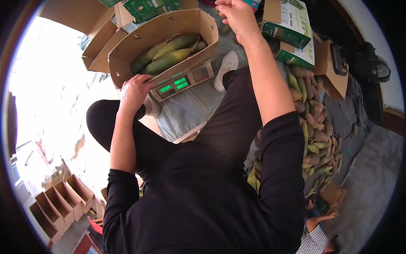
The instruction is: The recorder is sorting and weighing produce, likely corn in husks, and placing it into cardboard boxes for packaging in a factory environment.
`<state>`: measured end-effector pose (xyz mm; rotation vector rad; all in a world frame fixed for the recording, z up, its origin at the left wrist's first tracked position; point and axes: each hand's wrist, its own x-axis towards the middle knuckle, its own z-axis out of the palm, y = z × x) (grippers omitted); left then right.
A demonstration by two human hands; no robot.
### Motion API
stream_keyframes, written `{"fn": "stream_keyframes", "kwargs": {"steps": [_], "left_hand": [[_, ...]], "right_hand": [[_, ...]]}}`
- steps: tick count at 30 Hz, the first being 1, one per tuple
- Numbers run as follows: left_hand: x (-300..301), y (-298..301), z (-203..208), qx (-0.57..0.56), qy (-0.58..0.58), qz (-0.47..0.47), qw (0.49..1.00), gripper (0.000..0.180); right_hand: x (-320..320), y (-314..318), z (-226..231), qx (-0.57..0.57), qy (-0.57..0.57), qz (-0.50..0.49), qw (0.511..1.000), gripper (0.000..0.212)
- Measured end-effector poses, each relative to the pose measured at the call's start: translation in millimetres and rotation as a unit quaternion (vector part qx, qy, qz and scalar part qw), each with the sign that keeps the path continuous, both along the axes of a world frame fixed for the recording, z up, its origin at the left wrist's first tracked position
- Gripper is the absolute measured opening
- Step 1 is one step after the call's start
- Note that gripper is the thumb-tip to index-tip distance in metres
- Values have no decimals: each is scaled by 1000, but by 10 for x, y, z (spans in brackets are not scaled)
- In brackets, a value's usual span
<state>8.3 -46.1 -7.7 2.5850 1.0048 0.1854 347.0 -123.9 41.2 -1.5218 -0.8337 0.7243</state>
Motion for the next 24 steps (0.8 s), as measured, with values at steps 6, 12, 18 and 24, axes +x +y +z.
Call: {"fn": "stream_keyframes", "kwargs": {"steps": [6, 12, 18, 24], "left_hand": [[31, 25, 172, -90, -108, 38, 989, 23], [-85, 267, 425, -172, -237, 97, 951, 30], [-282, 879, 672, -174, -185, 187, 949, 42], [-439, 1147, 569, -215, -24, 266, 939, 61]], "right_hand": [[70, -84, -198, -41, 4, -32, 999, 19], [123, -14, -299, -87, -14, -55, 995, 18], [235, 63, -480, -148, -16, -67, 987, 21], [206, 131, -575, -181, 23, -68, 981, 27]]}}
